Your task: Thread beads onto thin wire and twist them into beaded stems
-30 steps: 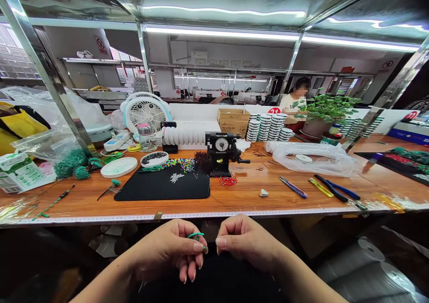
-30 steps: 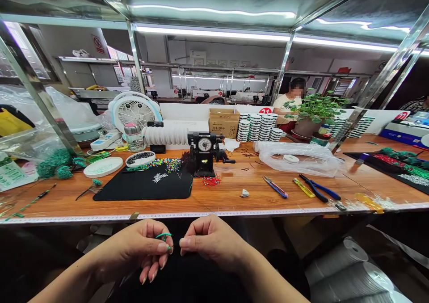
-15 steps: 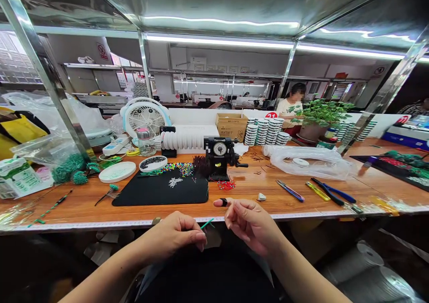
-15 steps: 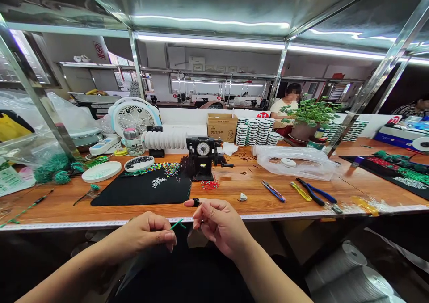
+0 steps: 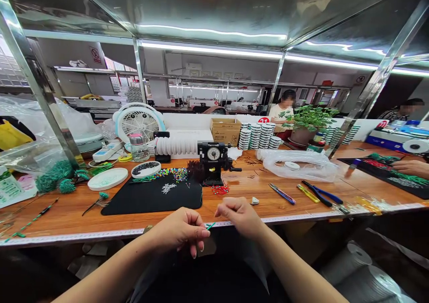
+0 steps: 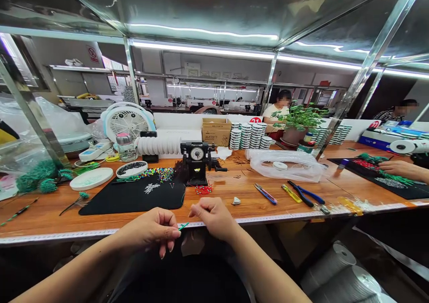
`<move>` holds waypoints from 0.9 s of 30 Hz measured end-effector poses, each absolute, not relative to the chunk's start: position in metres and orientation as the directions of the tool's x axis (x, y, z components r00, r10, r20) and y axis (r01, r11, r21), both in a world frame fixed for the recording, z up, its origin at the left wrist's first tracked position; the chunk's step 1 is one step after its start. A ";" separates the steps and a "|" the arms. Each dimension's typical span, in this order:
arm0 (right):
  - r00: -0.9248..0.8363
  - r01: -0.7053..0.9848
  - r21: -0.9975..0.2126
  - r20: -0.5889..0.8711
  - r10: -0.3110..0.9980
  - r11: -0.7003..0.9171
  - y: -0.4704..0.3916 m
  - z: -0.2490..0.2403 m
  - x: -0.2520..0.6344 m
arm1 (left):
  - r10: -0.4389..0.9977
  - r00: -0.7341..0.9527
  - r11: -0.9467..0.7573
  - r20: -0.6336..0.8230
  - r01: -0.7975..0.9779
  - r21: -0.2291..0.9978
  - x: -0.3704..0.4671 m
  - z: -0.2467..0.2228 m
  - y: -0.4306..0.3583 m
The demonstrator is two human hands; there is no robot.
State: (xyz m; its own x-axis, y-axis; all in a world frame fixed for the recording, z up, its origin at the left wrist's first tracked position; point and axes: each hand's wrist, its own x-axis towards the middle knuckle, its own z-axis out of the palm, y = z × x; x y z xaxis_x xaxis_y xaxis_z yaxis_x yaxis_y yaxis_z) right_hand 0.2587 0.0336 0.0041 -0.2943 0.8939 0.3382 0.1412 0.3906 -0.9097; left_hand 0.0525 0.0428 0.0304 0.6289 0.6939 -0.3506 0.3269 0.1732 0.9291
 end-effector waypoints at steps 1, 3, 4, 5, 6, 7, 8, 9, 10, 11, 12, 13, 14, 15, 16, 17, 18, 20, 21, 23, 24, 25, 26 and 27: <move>-0.332 0.298 -0.822 0.388 0.860 0.486 0.034 0.002 0.259 | 0.688 0.636 0.191 -0.350 0.306 0.933 0.053 0.028 0.045; -0.413 0.437 -0.699 0.403 0.816 0.566 0.034 -0.002 0.259 | 0.667 0.659 0.229 -0.347 0.262 0.937 0.053 0.022 0.049; -0.435 0.437 -0.703 0.381 0.816 0.561 0.035 -0.003 0.259 | 0.649 0.677 0.246 -0.348 0.246 0.937 0.052 0.019 0.051; -0.442 0.407 -0.741 0.351 0.825 0.534 0.036 -0.005 0.260 | 0.629 0.696 0.261 -0.348 0.232 0.937 0.052 0.017 0.052; -0.432 0.353 -0.799 0.323 0.842 0.487 0.037 -0.006 0.260 | 0.608 0.713 0.274 -0.348 0.224 0.935 0.051 0.015 0.053; -0.408 0.277 -0.863 0.294 0.864 0.424 0.038 -0.007 0.262 | 0.593 0.726 0.284 -0.349 0.217 0.934 0.051 0.013 0.053; -0.382 0.190 -0.915 0.264 0.886 0.355 0.039 -0.007 0.263 | 0.584 0.732 0.291 -0.350 0.214 0.933 0.051 0.013 0.053; -0.361 0.107 -0.951 0.236 0.902 0.291 0.040 -0.008 0.265 | 0.581 0.733 0.292 -0.354 0.218 0.931 0.051 0.013 0.053; -0.345 0.037 -0.970 0.213 0.914 0.240 0.041 -0.008 0.266 | 0.583 0.729 0.284 -0.360 0.233 0.930 0.051 0.013 0.052; -0.333 -0.016 -0.979 0.198 0.922 0.205 0.042 -0.009 0.268 | 0.584 0.722 0.269 -0.370 0.258 0.928 0.051 0.013 0.051; -0.321 -0.050 -0.981 0.191 0.927 0.185 0.042 -0.009 0.269 | 0.588 0.715 0.251 -0.379 0.283 0.925 0.052 0.014 0.050; -0.311 -0.070 -0.982 0.190 0.931 0.177 0.042 -0.009 0.270 | 0.593 0.708 0.233 -0.383 0.304 0.924 0.053 0.015 0.049; -0.304 -0.083 -0.982 0.189 0.934 0.172 0.042 -0.009 0.270 | 0.597 0.703 0.217 -0.387 0.322 0.921 0.054 0.016 0.049; -0.296 -0.100 -0.982 0.186 0.937 0.163 0.043 -0.009 0.271 | 0.599 0.700 0.204 -0.389 0.336 0.919 0.055 0.017 0.049; -0.290 -0.116 -0.981 0.182 0.940 0.154 0.043 -0.010 0.271 | 0.600 0.700 0.193 -0.388 0.344 0.919 0.057 0.019 0.049; -0.284 -0.131 -0.980 0.179 0.942 0.147 0.043 -0.010 0.271 | 0.597 0.705 0.184 -0.382 0.343 0.921 0.058 0.020 0.049; -0.278 -0.143 -0.979 0.178 0.944 0.142 0.044 -0.010 0.270 | 0.598 0.712 0.175 -0.369 0.334 0.926 0.060 0.021 0.050; -0.266 -0.159 -0.977 0.182 0.947 0.143 0.044 -0.010 0.270 | 0.603 0.721 0.156 -0.342 0.313 0.937 0.065 0.024 0.053; -0.261 -0.165 -0.975 0.187 0.947 0.147 0.045 -0.010 0.270 | 0.613 0.719 0.145 -0.329 0.307 0.941 0.067 0.024 0.054; -0.258 -0.174 -0.972 0.198 0.946 0.156 0.045 -0.010 0.269 | 0.642 0.700 0.125 -0.314 0.309 0.943 0.073 0.023 0.058; -0.258 -0.179 -0.971 0.202 0.945 0.159 0.045 -0.011 0.269 | 0.652 0.692 0.123 -0.309 0.305 0.944 0.076 0.021 0.059; -0.257 -0.187 -0.969 0.206 0.944 0.160 0.045 -0.011 0.269 | 0.653 0.693 0.133 -0.304 0.291 0.948 0.078 0.019 0.060; -0.254 -0.199 -0.967 0.209 0.944 0.160 0.045 -0.011 0.269 | 0.649 0.700 0.152 -0.299 0.265 0.952 0.080 0.017 0.060; -0.250 -0.215 -0.964 0.210 0.945 0.158 0.045 -0.011 0.270 | 0.636 0.712 0.179 -0.298 0.239 0.954 0.081 0.016 0.060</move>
State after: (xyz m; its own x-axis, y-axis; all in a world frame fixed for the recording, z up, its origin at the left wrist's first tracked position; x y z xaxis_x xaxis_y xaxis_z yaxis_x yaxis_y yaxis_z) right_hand 0.2697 0.0448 -0.0114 -0.2496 0.9453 0.2102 -0.2145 0.1578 -0.9639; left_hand 0.0811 0.0596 0.0157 0.7123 0.6355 -0.2978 0.2390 0.1792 0.9543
